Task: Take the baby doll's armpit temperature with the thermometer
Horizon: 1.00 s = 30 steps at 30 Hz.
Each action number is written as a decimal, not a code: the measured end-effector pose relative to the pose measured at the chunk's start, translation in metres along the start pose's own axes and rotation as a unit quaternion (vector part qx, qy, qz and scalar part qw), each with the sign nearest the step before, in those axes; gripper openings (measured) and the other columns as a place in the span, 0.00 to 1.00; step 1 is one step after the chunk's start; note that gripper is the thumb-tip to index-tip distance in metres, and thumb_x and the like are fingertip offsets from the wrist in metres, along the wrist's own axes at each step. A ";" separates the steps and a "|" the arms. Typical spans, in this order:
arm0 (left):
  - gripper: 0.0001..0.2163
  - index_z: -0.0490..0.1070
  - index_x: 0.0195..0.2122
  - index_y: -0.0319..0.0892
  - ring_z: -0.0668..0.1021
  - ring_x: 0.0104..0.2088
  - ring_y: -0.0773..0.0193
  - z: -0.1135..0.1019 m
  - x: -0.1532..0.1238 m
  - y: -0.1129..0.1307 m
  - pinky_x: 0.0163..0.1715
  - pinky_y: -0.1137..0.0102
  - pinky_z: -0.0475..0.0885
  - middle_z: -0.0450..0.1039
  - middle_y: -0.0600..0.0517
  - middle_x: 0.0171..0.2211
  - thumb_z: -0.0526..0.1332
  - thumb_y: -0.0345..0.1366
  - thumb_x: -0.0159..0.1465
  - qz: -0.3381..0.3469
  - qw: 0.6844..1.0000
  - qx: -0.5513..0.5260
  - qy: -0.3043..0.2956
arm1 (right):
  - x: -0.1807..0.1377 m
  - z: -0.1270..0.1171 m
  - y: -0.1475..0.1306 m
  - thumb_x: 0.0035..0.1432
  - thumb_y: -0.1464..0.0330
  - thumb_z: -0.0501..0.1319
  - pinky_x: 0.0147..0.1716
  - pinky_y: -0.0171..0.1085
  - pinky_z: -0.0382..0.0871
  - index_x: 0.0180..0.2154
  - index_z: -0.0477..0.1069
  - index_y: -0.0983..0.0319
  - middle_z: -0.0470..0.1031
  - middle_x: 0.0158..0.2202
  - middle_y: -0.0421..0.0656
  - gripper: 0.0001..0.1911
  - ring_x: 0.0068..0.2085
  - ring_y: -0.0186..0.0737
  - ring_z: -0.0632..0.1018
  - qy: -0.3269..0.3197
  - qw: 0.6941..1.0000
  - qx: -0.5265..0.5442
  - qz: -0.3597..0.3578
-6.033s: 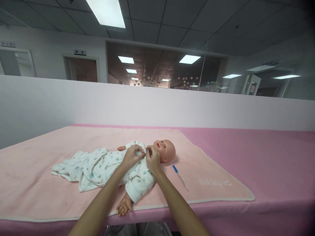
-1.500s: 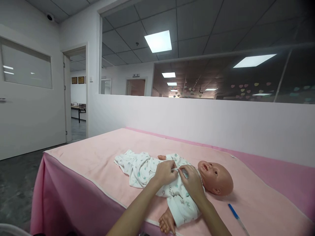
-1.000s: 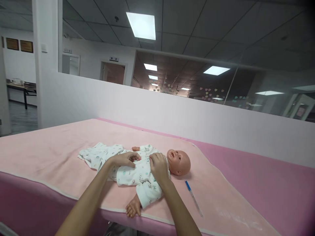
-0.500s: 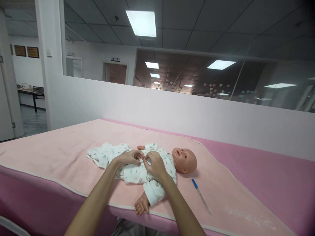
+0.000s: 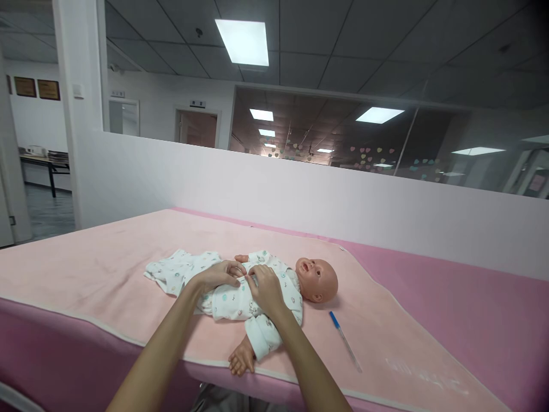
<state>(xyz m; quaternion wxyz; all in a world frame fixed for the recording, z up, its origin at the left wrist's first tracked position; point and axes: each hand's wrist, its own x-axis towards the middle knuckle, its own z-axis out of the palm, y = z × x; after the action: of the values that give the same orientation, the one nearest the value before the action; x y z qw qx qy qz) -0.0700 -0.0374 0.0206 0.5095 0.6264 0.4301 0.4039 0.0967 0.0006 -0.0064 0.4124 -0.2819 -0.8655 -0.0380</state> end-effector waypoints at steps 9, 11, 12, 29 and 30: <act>0.13 0.68 0.31 0.39 0.71 0.30 0.66 0.000 0.006 -0.005 0.31 0.73 0.64 0.68 0.55 0.24 0.61 0.26 0.42 -0.024 0.999 -0.038 0.026 | 0.000 0.002 0.002 0.56 0.70 0.51 0.34 0.35 0.58 0.30 0.63 0.60 0.69 0.29 0.40 0.04 0.33 0.37 0.68 -0.008 1.000 0.003 -0.001; 0.13 0.68 0.31 0.39 0.71 0.28 0.67 -0.002 0.008 -0.007 0.30 0.74 0.64 0.67 0.56 0.23 0.61 0.26 0.42 -0.029 0.999 -0.039 0.017 | 0.000 0.002 0.001 0.56 0.70 0.52 0.34 0.35 0.58 0.30 0.63 0.60 0.69 0.29 0.40 0.04 0.33 0.37 0.68 -0.011 1.000 0.008 0.001; 0.13 0.67 0.31 0.39 0.70 0.27 0.67 -0.003 0.008 -0.007 0.29 0.74 0.64 0.67 0.56 0.23 0.61 0.26 0.41 -0.033 0.999 -0.037 0.012 | 0.000 0.002 0.001 0.55 0.70 0.52 0.35 0.35 0.58 0.29 0.63 0.60 0.69 0.29 0.40 0.03 0.33 0.37 0.68 -0.013 1.000 0.010 0.002; 0.12 0.62 0.28 0.41 0.65 0.27 0.70 -0.002 0.007 -0.010 0.27 0.76 0.60 0.59 0.59 0.23 0.61 0.27 0.42 0.017 1.000 -0.002 0.002 | -0.002 0.000 -0.002 0.55 0.69 0.54 0.36 0.34 0.59 0.29 0.62 0.61 0.69 0.29 0.39 0.03 0.34 0.36 0.68 -0.020 1.000 0.020 0.008; 0.12 0.63 0.29 0.41 0.64 0.26 0.70 -0.001 0.006 -0.010 0.27 0.76 0.60 0.59 0.59 0.22 0.61 0.27 0.41 0.015 1.000 0.002 0.004 | -0.001 -0.001 -0.001 0.55 0.68 0.54 0.36 0.34 0.59 0.29 0.63 0.61 0.69 0.29 0.39 0.03 0.34 0.36 0.68 -0.023 1.000 0.020 0.009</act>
<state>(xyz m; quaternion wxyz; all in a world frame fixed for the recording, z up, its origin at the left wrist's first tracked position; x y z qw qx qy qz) -0.0706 -0.0297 0.0112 0.5007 0.6322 0.4234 0.4127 0.0974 -0.0011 -0.0068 0.3986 -0.2822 -0.8726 -0.0107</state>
